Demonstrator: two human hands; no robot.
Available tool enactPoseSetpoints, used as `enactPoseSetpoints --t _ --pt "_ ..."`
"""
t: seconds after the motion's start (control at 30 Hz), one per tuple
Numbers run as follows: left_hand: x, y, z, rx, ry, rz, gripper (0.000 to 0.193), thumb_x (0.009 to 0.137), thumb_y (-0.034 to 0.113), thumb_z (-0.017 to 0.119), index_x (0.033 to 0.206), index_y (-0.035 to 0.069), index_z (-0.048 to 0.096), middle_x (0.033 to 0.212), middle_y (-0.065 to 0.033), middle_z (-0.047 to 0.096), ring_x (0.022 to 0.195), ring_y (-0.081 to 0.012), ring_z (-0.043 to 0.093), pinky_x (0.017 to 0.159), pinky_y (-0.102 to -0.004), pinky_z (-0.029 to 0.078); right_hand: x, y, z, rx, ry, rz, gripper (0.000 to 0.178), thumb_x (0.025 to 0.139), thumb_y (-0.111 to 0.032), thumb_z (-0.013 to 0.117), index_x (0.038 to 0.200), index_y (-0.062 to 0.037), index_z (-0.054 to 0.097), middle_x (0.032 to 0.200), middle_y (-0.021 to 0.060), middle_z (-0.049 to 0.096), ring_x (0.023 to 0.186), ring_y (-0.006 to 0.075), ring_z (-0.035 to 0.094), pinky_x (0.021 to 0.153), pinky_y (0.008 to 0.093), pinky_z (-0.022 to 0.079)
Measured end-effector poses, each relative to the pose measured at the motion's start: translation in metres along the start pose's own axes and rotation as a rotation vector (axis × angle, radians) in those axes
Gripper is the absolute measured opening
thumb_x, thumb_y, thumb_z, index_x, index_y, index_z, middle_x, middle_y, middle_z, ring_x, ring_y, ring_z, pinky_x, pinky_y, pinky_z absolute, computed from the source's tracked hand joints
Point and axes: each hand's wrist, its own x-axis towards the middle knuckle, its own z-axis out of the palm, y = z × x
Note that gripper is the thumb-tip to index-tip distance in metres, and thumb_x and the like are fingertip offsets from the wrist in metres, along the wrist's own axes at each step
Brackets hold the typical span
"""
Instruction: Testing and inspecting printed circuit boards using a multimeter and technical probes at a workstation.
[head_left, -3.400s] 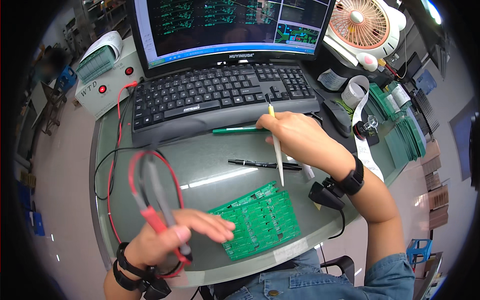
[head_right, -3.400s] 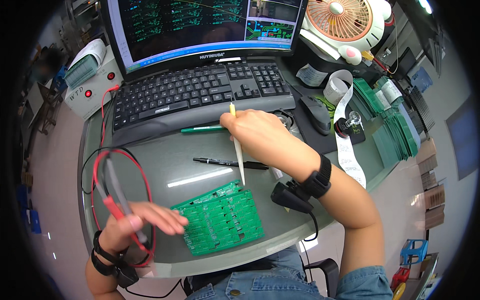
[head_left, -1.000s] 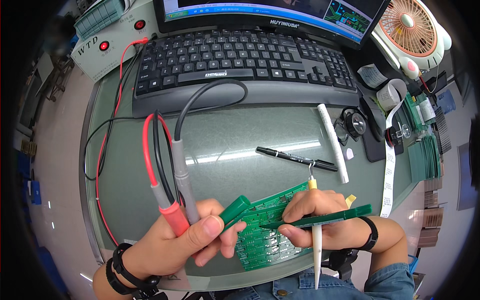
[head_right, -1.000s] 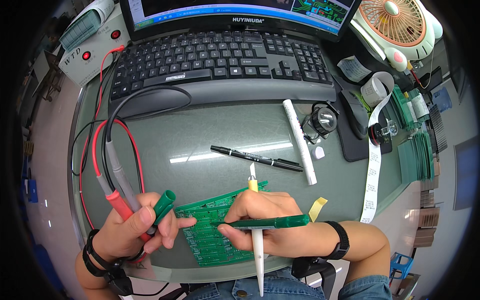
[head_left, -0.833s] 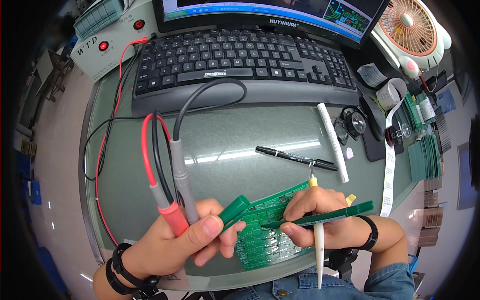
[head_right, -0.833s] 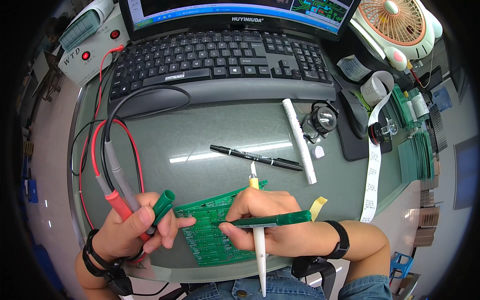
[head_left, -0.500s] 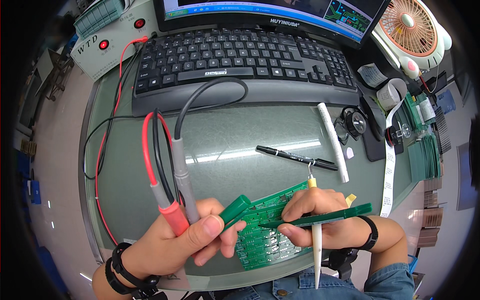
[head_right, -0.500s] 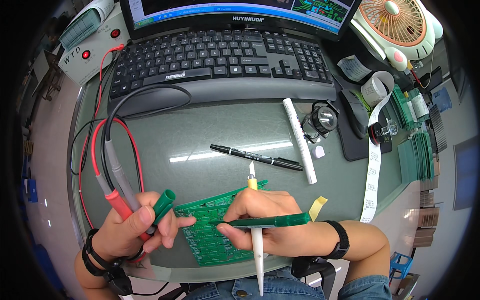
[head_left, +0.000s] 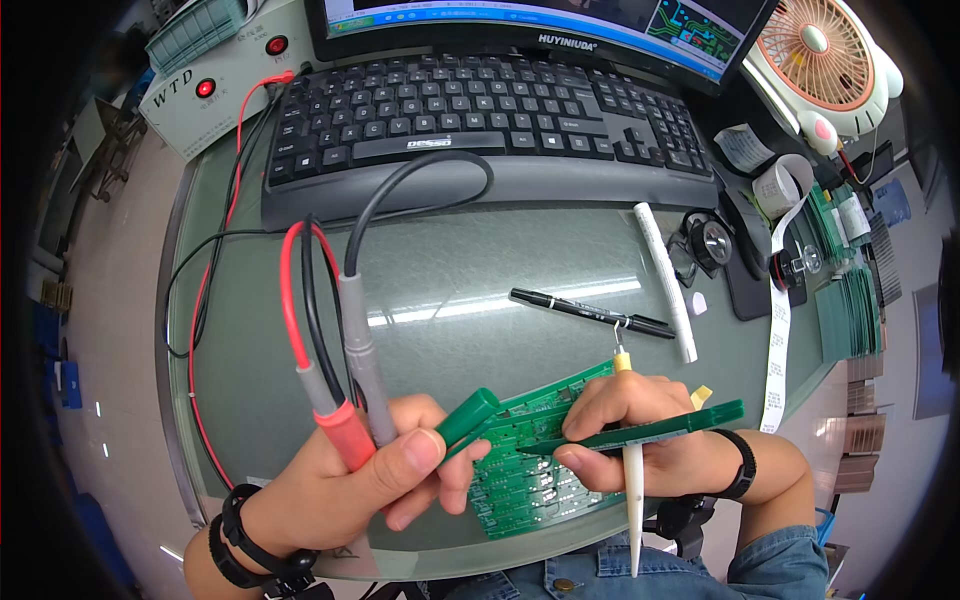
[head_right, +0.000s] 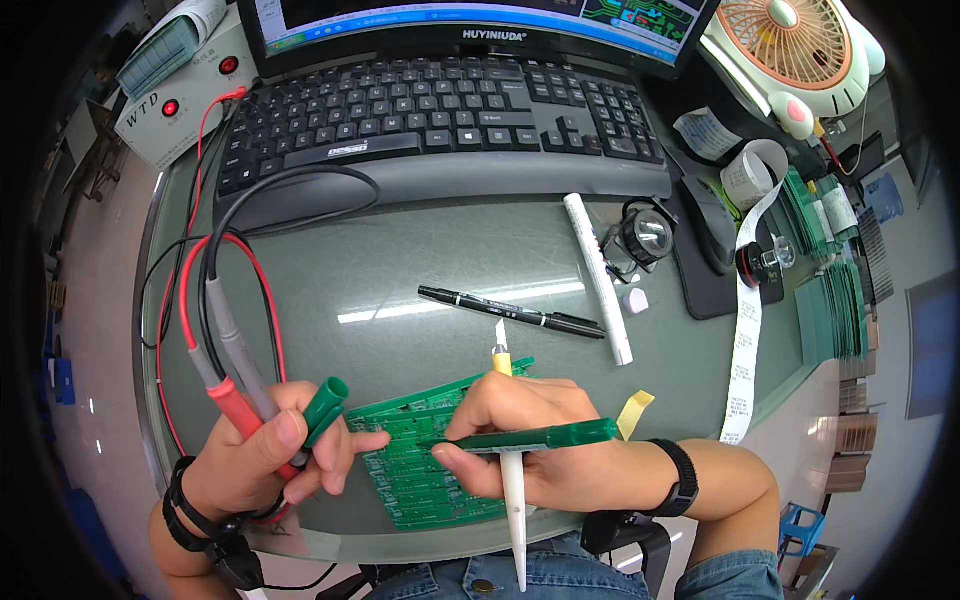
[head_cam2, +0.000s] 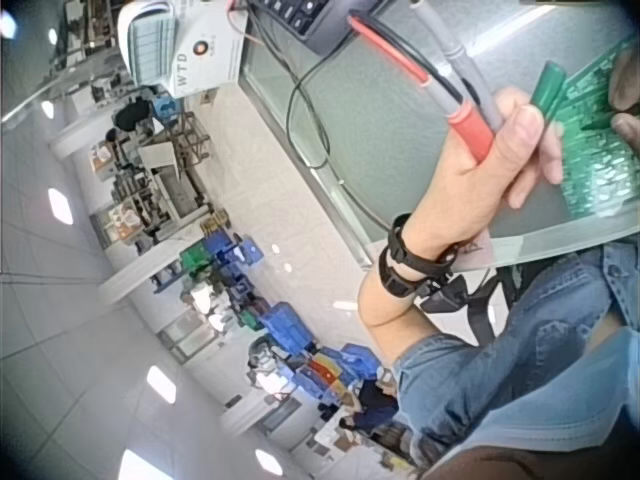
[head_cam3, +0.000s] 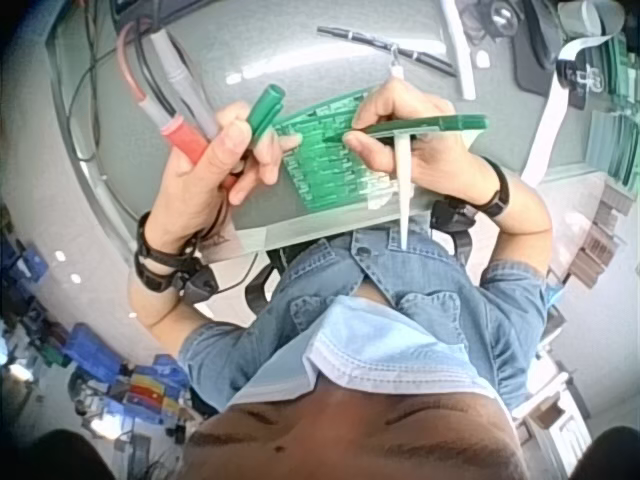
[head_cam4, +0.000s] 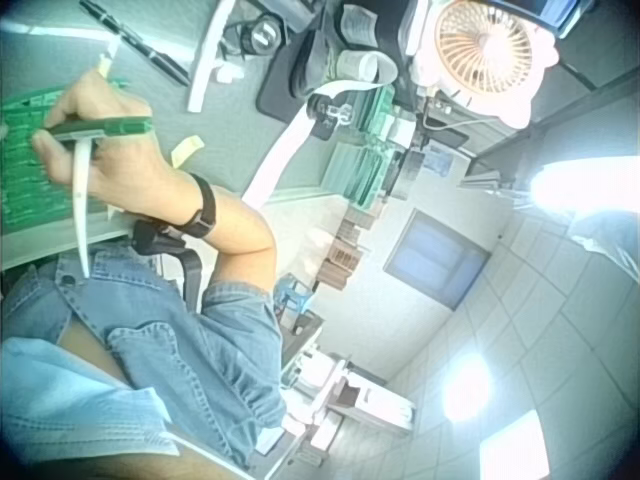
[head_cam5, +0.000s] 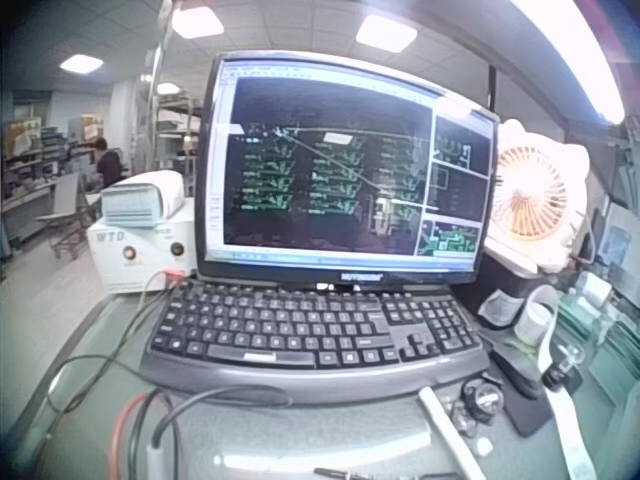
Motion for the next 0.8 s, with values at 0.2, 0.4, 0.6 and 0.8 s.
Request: enactPoseSetpoints --t 0.2,0.4,0.6,0.8 --pt "0.004 -0.002 -0.002 0.001 -0.004 -0.002 0.050 0.098 0.052 0.046 0.082 0.005 0.056 0.068 -0.0094 0.058 0.044 -0.0072 0.046 0.105 -0.0487 0.041 -0.001 0.004 0.000 0.021 0.007 0.006 0.019 0.080 -0.009 0.076 0.081 -0.0054 0.058 0.068 0.0052 0.061 0.055 0.0159 0.058 0.048 0.0270 0.043" --pt "0.000 0.002 -0.002 0.017 0.006 -0.004 0.049 0.098 0.051 0.046 0.082 0.005 0.056 0.066 -0.0086 0.057 0.045 -0.0074 0.046 0.105 -0.0483 0.041 0.002 0.001 0.000 0.002 -0.013 -0.014 0.019 0.081 -0.010 0.076 0.082 -0.0042 0.057 0.068 0.0047 0.061 0.055 0.0133 0.058 0.048 0.0261 0.042" --pt "0.001 -0.002 -0.004 0.031 -0.064 0.110 0.048 0.099 0.049 0.044 0.084 0.005 0.056 0.067 -0.0075 0.057 0.047 -0.0071 0.046 0.106 -0.0471 0.041 0.000 -0.005 -0.008 0.300 0.091 0.190 0.019 0.085 -0.010 0.073 0.085 -0.0016 0.056 0.076 0.0036 0.062 0.064 0.0067 0.057 0.053 0.0216 0.041" --pt "0.001 -0.005 -0.005 0.013 -0.132 0.086 0.044 0.101 0.044 0.043 0.090 0.004 0.056 0.071 -0.0068 0.058 0.048 -0.0062 0.044 0.108 -0.0482 0.038 0.018 -0.034 -0.027 0.602 0.070 0.434 0.019 0.094 -0.016 0.065 0.097 -0.0020 0.052 0.081 0.0064 0.062 0.071 0.0119 0.065 0.062 0.0234 0.053"
